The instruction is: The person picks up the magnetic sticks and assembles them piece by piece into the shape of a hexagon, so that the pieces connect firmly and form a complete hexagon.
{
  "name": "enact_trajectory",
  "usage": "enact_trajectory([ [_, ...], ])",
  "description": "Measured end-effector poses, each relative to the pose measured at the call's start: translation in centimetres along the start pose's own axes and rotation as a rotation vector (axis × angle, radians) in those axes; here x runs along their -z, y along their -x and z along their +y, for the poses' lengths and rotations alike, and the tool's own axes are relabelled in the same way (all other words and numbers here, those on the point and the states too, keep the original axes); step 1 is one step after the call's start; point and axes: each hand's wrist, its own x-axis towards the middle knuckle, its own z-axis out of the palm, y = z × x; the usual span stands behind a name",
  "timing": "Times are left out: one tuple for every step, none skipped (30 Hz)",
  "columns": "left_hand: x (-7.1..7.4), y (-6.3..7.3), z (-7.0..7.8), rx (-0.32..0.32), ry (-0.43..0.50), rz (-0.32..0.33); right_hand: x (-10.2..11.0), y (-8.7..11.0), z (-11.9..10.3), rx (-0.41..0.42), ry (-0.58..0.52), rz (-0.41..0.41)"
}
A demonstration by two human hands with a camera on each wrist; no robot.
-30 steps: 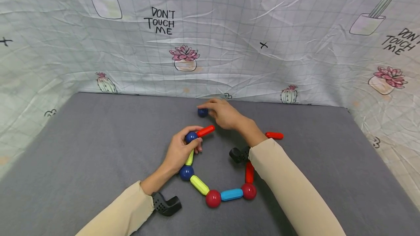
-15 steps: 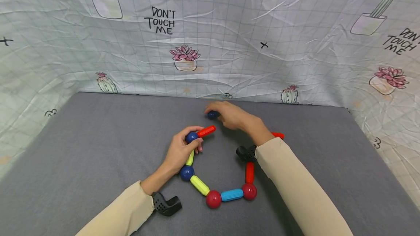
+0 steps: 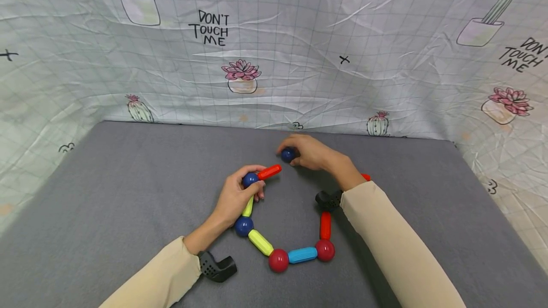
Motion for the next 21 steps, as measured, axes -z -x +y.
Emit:
enact_trajectory([
  [0.0,0.0,0.0,0.001,0.0,-0.002,0.0,0.1,0.1,0.002,-0.001,0.003],
  [0.0,0.0,-0.1,0.001,0.0,-0.005,0.0,0.2,0.1,-0.001,-0.005,0.007],
  [0.0,0.0,-0.1,0.001,-0.002,-0.006,0.1,0.4,0.1,-0.003,-0.009,0.012],
  [0.0,0.0,-0.1,0.0,-0.003,-0.007,0.2,0.5,0.1,-0.006,-0.017,0.017],
  [0.0,0.0,-0.1,0.0,-0.005,-0.007,0.3,0.7,0.0,-0.006,-0.021,0.026],
  [0.0,0.0,-0.1,-0.001,-0.005,-0.008,0.5,1.0,0.0,-0.005,-0.026,0.036],
  [0.0,0.0,-0.1,-0.002,-0.007,-0.008,0.6,1.2,-0.1,-0.002,-0.029,0.05],
  [0.0,0.0,-0.1,-0.003,-0.009,-0.009,0.8,1.5,-0.2,0.002,-0.035,0.065],
  [0.0,0.0,-0.1,-0.003,-0.01,-0.008,1.0,1.9,-0.4,0.008,-0.038,0.082],
  [0.0,0.0,-0.1,0.0,-0.011,-0.007,1.1,2.2,-0.5,0.011,-0.044,0.096],
  [-0.1,-0.1,-0.1,0.003,-0.014,-0.005,1.1,2.6,-0.6,0.016,-0.048,0.112],
  [-0.1,-0.1,-0.1,0.008,-0.016,-0.004,1.2,3.0,-0.7,0.017,-0.057,0.125],
  [-0.1,-0.1,-0.1,0.014,-0.02,-0.003,1.1,3.4,-0.8,0.014,-0.068,0.137],
  [-0.1,-0.1,0.0,0.02,-0.022,-0.002,1.0,3.8,-0.9,0.016,-0.082,0.149],
  [0.0,-0.1,0.0,0.025,-0.023,0.0,0.9,4.2,-1.0,0.014,-0.098,0.159],
  [0.0,-0.1,0.0,0.029,-0.025,0.001,0.7,4.6,-1.1,0.013,-0.117,0.168],
  [0.0,-0.1,0.0,0.03,-0.026,0.0,0.4,5.0,-1.2,0.018,-0.131,0.179],
  [0.0,-0.1,0.1,0.03,-0.029,-0.002,0.2,5.3,-1.3,0.022,-0.144,0.19],
  [0.0,-0.1,0.1,0.029,-0.032,-0.002,-0.1,5.6,-1.3,0.027,-0.154,0.204],
  [0.0,-0.1,0.1,0.027,-0.034,-0.003,-0.4,5.9,-1.3,0.035,-0.164,0.219],
  [0.0,-0.1,0.1,0.025,-0.036,-0.004,-0.7,6.1,-1.3,0.036,-0.172,0.234],
])
